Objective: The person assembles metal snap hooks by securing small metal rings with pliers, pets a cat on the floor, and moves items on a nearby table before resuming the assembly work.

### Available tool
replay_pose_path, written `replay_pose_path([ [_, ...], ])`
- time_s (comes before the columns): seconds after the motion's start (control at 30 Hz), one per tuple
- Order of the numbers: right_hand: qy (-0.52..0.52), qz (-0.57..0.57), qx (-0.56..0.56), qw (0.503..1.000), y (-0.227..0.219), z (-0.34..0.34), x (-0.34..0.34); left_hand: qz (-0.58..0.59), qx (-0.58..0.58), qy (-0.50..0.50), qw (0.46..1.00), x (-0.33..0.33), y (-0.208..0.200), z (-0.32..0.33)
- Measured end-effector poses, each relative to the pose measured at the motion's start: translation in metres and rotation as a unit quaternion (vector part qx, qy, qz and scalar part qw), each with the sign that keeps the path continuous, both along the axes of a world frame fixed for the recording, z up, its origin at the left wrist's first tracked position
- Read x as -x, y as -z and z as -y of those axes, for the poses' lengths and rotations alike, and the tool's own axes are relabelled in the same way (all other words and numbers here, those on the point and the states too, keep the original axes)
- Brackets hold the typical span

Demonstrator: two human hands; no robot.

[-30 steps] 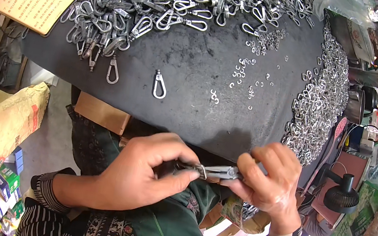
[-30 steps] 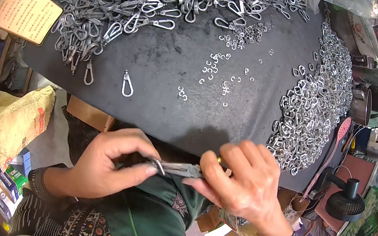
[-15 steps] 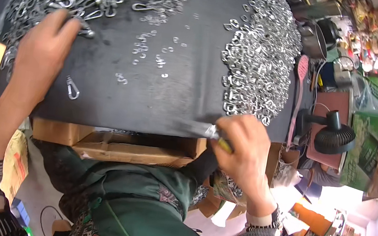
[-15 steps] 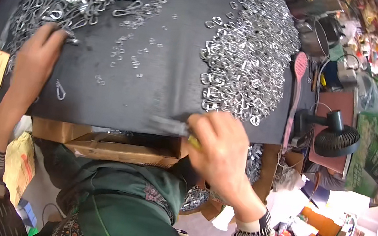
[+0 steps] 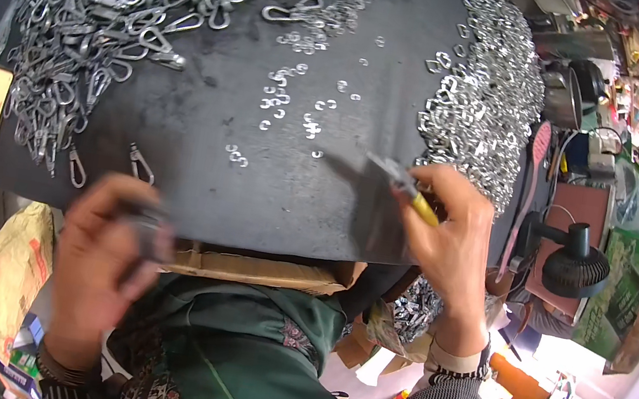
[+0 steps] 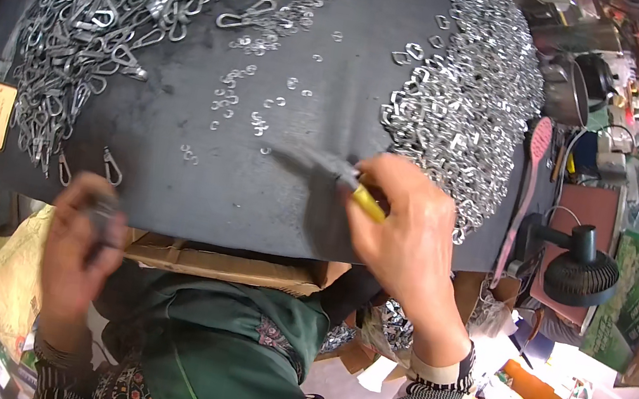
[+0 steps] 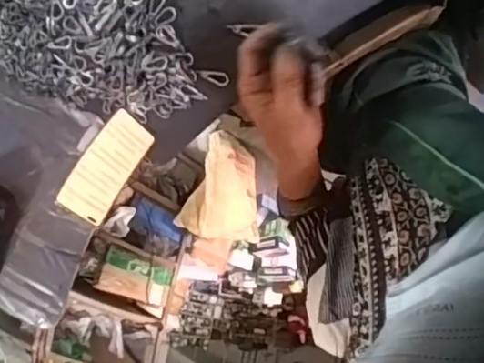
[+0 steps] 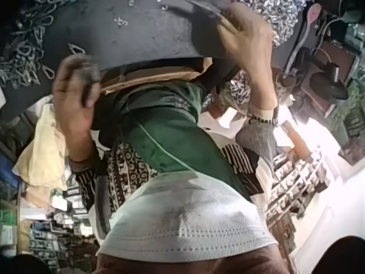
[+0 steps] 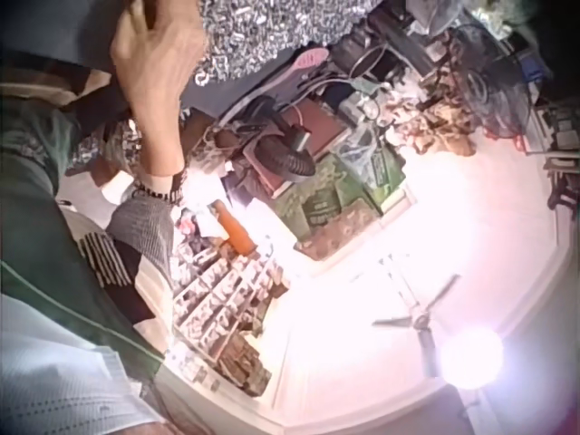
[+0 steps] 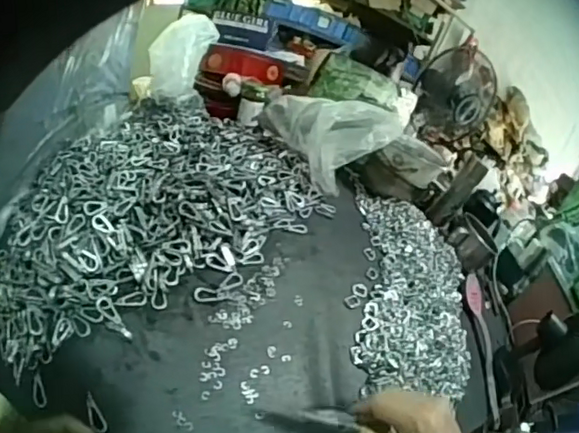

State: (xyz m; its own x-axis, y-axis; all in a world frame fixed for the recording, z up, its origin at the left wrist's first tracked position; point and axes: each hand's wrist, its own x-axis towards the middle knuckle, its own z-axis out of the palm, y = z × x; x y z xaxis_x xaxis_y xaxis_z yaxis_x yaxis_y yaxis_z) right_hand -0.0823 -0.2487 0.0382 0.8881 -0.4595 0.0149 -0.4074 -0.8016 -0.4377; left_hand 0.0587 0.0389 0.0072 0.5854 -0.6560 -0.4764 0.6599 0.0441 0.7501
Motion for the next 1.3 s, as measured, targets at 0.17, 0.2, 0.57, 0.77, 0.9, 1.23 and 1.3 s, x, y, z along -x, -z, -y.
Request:
replay_pose_path([
  [0.17,-0.014,-0.011,-0.442,0.897,-0.001,-0.052,-0.017,0.095,-0.007,0.094,0.991,0.031,0.0,0.036],
  [0.2,-0.045,0.014,-0.454,0.89,0.005,-0.059,-0.017,0.097,-0.009,0.09,0.991,0.035,0.0,0.039],
  [0.57,-0.122,-0.008,-0.308,0.944,-0.007,-0.064,-0.009,0.187,0.007,0.093,0.978,0.049,0.016,0.035],
  [0.77,-0.081,-0.066,0.27,0.957,-0.012,-0.037,-0.006,0.132,0.022,0.163,0.977,0.05,0.017,0.026],
  [0.9,-0.091,-0.072,0.292,0.949,-0.009,-0.038,-0.012,0.159,0.044,0.178,0.97,0.048,0.018,0.027],
  [1.23,-0.098,-0.101,0.286,0.948,-0.019,-0.045,-0.021,0.169,0.059,0.16,0.971,0.036,0.014,0.028],
  [1.3,-0.097,-0.098,0.294,0.946,-0.021,-0.045,-0.021,0.144,0.056,0.156,0.976,0.034,0.013,0.028],
])
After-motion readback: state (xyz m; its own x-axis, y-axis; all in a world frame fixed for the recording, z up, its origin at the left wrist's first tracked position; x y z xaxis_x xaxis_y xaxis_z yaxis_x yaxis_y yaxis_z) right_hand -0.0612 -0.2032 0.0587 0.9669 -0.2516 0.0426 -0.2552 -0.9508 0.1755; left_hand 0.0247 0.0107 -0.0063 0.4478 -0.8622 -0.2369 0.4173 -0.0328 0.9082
